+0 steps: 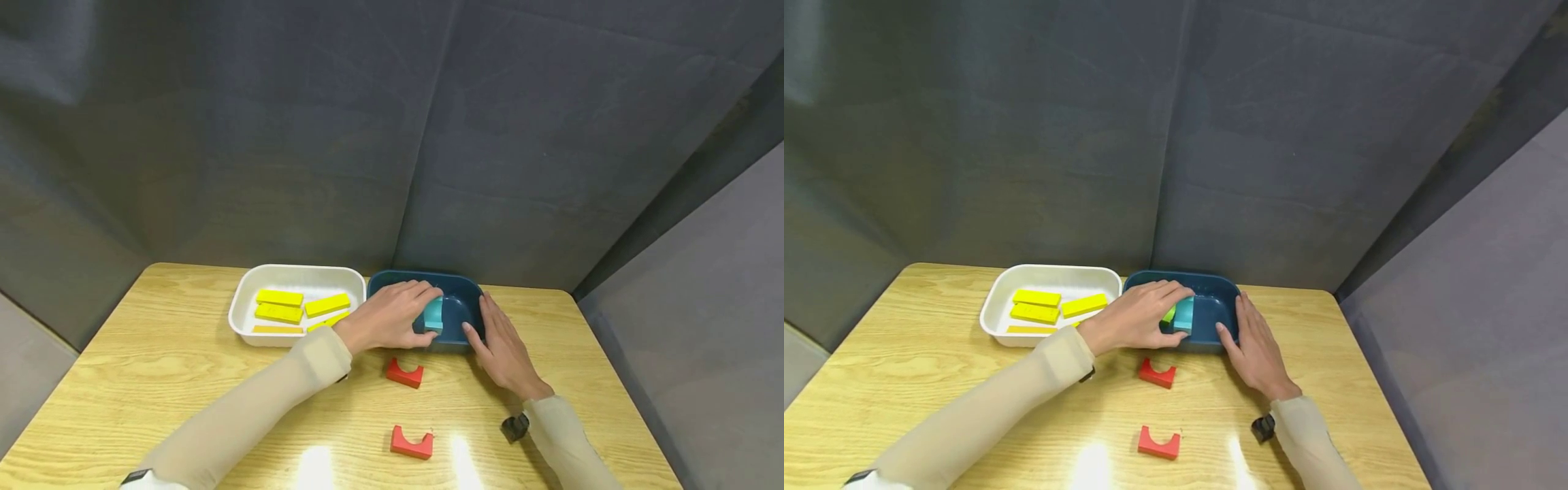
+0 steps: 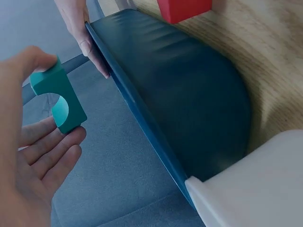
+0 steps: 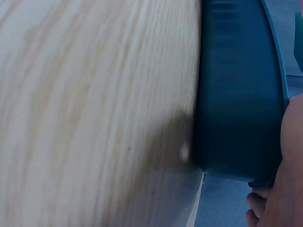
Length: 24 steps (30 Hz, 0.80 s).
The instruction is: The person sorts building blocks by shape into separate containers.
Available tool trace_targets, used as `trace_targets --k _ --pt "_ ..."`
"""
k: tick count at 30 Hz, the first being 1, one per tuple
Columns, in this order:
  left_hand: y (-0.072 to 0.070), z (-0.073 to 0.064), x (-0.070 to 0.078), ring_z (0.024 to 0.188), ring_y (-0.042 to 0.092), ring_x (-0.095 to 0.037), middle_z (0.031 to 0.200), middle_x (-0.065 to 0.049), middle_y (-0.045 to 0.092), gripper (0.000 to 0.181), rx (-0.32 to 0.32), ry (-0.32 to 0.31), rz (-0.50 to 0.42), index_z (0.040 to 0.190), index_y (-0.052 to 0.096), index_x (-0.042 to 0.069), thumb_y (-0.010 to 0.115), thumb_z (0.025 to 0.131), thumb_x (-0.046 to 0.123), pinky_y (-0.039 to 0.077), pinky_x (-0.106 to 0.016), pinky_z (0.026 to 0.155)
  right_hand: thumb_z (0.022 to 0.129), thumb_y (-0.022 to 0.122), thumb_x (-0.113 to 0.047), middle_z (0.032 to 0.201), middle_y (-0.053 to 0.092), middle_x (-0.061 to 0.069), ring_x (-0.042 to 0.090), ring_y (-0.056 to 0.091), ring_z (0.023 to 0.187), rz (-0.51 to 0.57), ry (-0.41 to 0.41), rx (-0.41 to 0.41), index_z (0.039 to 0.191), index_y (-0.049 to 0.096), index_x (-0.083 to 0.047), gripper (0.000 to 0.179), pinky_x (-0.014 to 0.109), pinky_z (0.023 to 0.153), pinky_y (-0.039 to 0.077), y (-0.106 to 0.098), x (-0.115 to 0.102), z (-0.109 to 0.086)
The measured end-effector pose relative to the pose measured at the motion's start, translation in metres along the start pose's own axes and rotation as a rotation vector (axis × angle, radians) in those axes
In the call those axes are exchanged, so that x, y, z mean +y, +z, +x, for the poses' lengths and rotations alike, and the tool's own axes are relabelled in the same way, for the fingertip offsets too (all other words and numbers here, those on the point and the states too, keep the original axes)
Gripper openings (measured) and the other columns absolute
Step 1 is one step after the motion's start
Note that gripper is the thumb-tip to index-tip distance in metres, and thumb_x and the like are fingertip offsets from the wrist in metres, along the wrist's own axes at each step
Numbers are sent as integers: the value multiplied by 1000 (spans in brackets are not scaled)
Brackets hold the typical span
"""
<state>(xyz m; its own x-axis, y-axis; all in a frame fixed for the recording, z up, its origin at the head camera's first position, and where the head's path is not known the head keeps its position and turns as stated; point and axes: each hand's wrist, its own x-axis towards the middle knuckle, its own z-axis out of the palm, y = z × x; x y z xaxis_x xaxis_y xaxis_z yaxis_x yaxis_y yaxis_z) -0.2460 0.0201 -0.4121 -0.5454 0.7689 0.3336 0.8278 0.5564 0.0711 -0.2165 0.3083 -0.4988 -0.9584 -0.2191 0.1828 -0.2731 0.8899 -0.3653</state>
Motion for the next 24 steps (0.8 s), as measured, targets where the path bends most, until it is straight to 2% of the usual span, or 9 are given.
trace_targets --k 5,15,24 --pt "2 10 -2 121 67 -21 141 -6 65 72 -4 -6 7 150 58 7 71 97 54 55 -33 108 114 41 -55 179 11 18 41 14 164 2 -3 6 172 13 -2 83 64 130 18 -1 0 0" --pt "8 29 -4 127 64 -22 146 -7 62 73 -50 -43 -2 153 55 8 69 99 54 52 -35 112 114 42 -53 179 10 19 42 15 164 -8 -1 3 172 12 -2 83 66 129 19 -1 0 0" --pt "24 45 -11 126 63 -21 147 -8 60 74 -104 -88 -52 154 53 8 72 98 52 52 -33 112 114 42 -53 179 10 18 41 15 164 3 -6 -1 171 13 -1 83 65 130 17 -1 -1 1"
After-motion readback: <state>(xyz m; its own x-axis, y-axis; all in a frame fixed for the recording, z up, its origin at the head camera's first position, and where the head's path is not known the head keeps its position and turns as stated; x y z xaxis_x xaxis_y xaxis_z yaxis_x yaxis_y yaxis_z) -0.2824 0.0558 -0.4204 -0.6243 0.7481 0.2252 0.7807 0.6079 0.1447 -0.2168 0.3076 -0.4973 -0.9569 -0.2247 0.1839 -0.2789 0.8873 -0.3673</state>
